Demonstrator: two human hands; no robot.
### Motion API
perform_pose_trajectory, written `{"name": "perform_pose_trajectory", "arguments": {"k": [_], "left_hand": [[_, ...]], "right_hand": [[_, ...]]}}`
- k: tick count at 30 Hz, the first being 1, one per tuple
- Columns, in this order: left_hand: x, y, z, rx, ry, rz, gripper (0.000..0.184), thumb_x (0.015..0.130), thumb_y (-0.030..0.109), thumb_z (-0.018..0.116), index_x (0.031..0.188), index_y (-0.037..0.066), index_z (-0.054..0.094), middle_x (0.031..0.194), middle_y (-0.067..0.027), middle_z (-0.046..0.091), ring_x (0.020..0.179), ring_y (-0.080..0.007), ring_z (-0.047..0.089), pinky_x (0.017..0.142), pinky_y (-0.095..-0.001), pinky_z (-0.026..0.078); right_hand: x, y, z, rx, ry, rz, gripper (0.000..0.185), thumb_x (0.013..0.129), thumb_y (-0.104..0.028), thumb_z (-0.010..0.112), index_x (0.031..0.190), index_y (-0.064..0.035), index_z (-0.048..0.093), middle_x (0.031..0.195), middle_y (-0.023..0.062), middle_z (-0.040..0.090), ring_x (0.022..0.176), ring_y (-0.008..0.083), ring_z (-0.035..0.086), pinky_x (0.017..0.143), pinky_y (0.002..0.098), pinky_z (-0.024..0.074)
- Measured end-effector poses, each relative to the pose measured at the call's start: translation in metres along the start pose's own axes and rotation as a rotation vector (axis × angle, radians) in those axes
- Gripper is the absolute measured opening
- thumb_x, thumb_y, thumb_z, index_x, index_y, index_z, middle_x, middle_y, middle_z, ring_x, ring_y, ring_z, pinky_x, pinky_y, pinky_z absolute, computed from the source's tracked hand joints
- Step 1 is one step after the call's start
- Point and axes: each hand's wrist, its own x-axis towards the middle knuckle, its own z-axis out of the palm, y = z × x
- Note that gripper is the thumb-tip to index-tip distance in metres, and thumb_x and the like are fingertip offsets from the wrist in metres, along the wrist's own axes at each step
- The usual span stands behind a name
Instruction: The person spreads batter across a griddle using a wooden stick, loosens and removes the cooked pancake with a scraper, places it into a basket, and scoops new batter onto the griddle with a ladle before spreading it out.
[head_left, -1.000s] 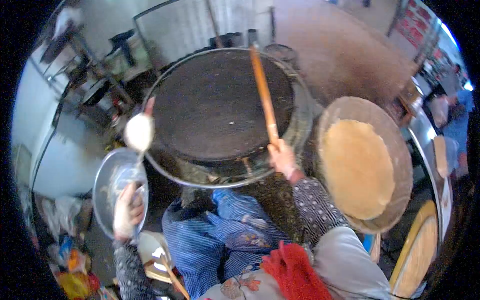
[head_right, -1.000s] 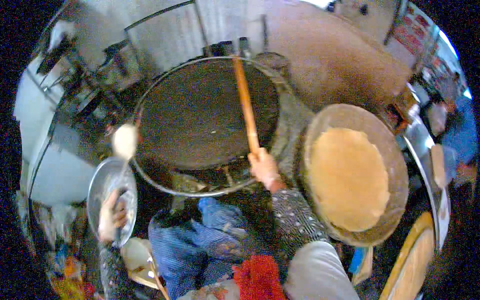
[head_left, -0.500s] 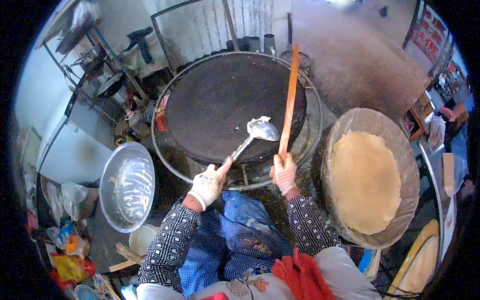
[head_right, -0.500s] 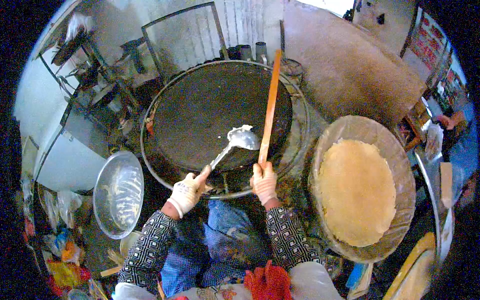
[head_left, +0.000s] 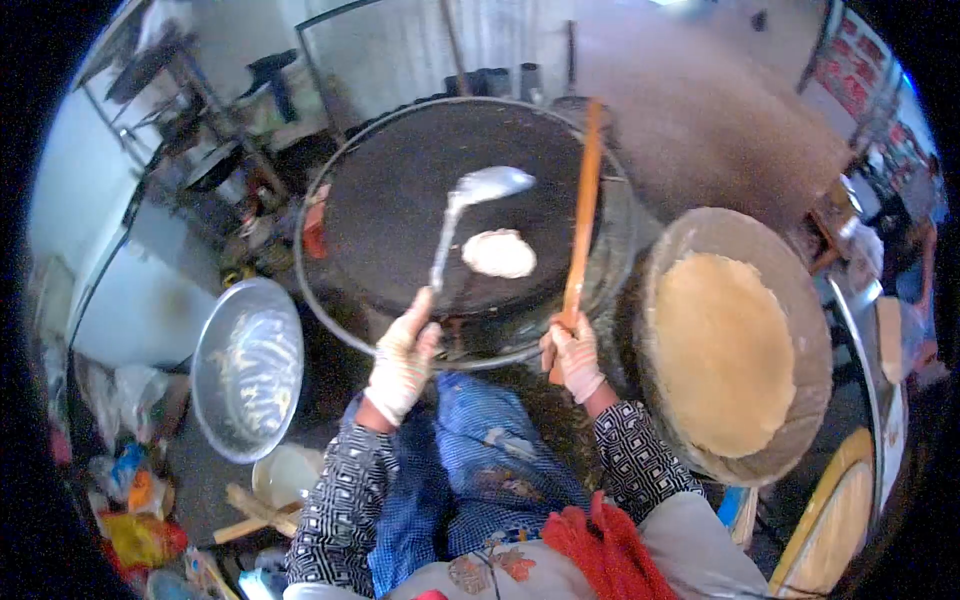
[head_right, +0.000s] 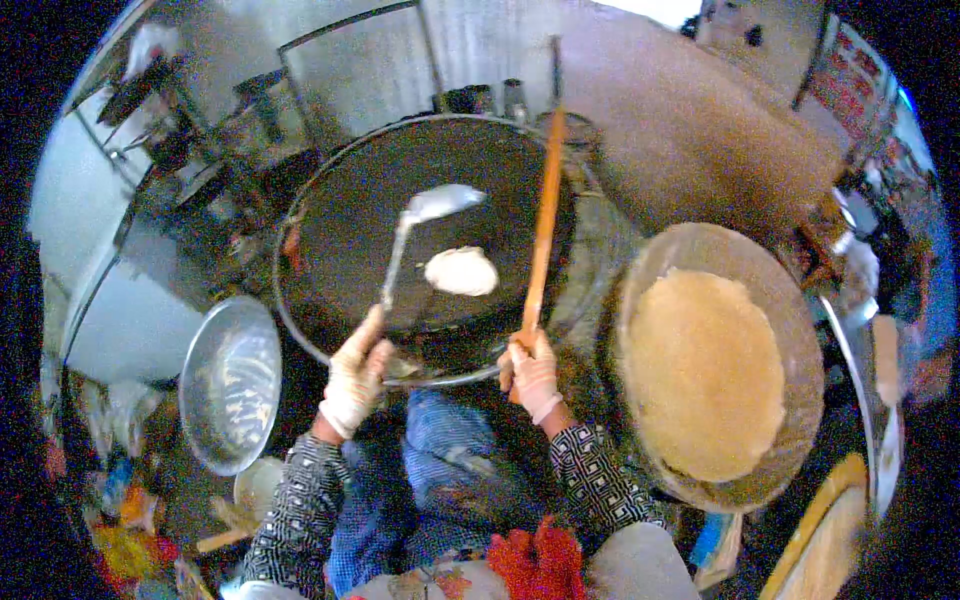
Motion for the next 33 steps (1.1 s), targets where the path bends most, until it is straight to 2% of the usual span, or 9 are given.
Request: {"name": "perform_pose_trajectory", "arguments": {"k": [3, 6, 9, 14, 18, 20, 21, 28, 33], "left_hand": [[0.006, 0.056, -0.013, -0.444, 0.048, -0.471, 0.053, 0.095, 0.02, 0.059, 0.145, 0.01, 0.043, 0.083, 0.0056, 0.054, 0.06, -0.0027, 0.042, 0.052, -0.0197, 0.038], [-0.012, 0.051, -0.034, -0.499, 0.3, -0.412, 0.059, 0.093, 0.018, 0.056, 0.148, 0.01, 0.035, 0.097, -0.0031, 0.061, 0.065, -0.0075, 0.049, 0.055, -0.0199, 0.042], [-0.07, -0.003, -0.078, -0.455, 0.501, -0.49, 0.065, 0.09, 0.008, 0.057, 0.15, 0.014, 0.032, 0.103, -0.0043, 0.055, 0.068, -0.0082, 0.047, 0.058, -0.0215, 0.041], [-0.26, -0.276, -0.211, -0.043, 0.578, -0.799, 0.07, 0.084, -0.003, 0.058, 0.149, 0.014, 0.035, 0.104, -0.0033, 0.056, 0.069, -0.0101, 0.048, 0.059, -0.025, 0.042], [-0.273, -0.216, -0.229, 0.168, 0.516, -1.162, 0.054, 0.085, 0.013, 0.059, 0.137, 0.014, 0.045, 0.086, -0.0084, 0.062, 0.071, -0.0166, 0.057, 0.082, -0.0329, 0.046], [-0.285, -0.201, -0.232, 0.12, 0.463, -1.23, 0.047, 0.086, 0.02, 0.06, 0.132, 0.014, 0.05, 0.078, -0.0109, 0.065, 0.072, -0.0199, 0.062, 0.094, -0.0369, 0.049], [-0.347, -0.296, -0.253, 0.082, 0.454, -1.163, 0.077, 0.082, 0.008, 0.055, 0.151, 0.007, 0.021, 0.093, -0.0176, 0.064, 0.058, -0.0205, 0.061, 0.049, -0.0347, 0.051], [-0.29, -0.24, -0.234, 0.189, 0.352, -1.315, 0.059, 0.084, 0.002, 0.048, 0.142, 0.01, 0.036, 0.1, -0.0199, 0.06, 0.062, -0.0275, 0.064, 0.047, -0.0386, 0.053], [-0.283, -0.241, -0.226, 0.853, -0.007, -1.178, 0.076, 0.082, 0.027, 0.058, 0.149, 0.012, 0.025, 0.123, -0.0218, 0.056, 0.111, -0.0381, 0.058, 0.096, -0.0445, 0.048]], "right_hand": [[-0.012, -0.024, -0.018, 0.205, 0.021, 0.203, 0.007, 0.096, -0.022, 0.055, 0.093, -0.0157, 0.054, 0.064, -0.0032, 0.052, 0.047, 0.0125, 0.049, 0.036, 0.0277, 0.0411], [-0.019, -0.022, -0.015, -1.03, -0.071, -0.575, 0.029, 0.097, -0.034, 0.05, 0.087, -0.0076, 0.059, 0.07, 0.0119, 0.063, 0.061, 0.0287, 0.063, 0.054, 0.0425, 0.0505], [-0.026, -0.046, 0.016, -1.393, -0.335, -0.095, 0.035, 0.096, -0.037, 0.049, 0.095, -0.0029, 0.058, 0.076, 0.0199, 0.066, 0.07, 0.0389, 0.065, 0.062, 0.0505, 0.0506], [-0.001, -0.023, 0.02, -1.845, -0.324, -0.537, 0.037, 0.096, -0.035, 0.049, 0.091, -0.0008, 0.06, 0.073, 0.017, 0.067, 0.068, 0.0365, 0.067, 0.058, 0.047, 0.0519], [-0.015, -0.058, 0.066, -1.372, -0.19, 0.068, 0.026, 0.094, -0.027, 0.049, 0.088, -0.0071, 0.065, 0.072, 0.0172, 0.065, 0.068, 0.0332, 0.067, 0.063, 0.0456, 0.0546], [-0.03, -0.044, 0.076, -1.553, -0.187, -0.112, 0.027, 0.096, -0.026, 0.047, 0.087, -0.0067, 0.064, 0.077, 0.0181, 0.065, 0.069, 0.0336, 0.066, 0.064, 0.0456, 0.0542], [-0.034, -0.049, 0.078, -1.637, -0.3, -0.163, 0.029, 0.098, -0.028, 0.046, 0.087, -0.0063, 0.063, 0.079, 0.0185, 0.065, 0.07, 0.0346, 0.066, 0.064, 0.0462, 0.0541], [0.005, -0.014, 0.05, -1.878, -0.284, -0.503, 0.03, 0.098, -0.029, 0.045, 0.086, -0.0061, 0.059, 0.076, 0.0189, 0.066, 0.071, 0.0382, 0.066, 0.063, 0.0499, 0.0525], [0.015, -0.026, 0.038, -1.705, 0.056, -0.061, 0.034, 0.097, -0.031, 0.046, 0.096, -0.0002, 0.059, 0.082, 0.0237, 0.068, 0.08, 0.0417, 0.066, 0.075, 0.0514, 0.0518]]}}
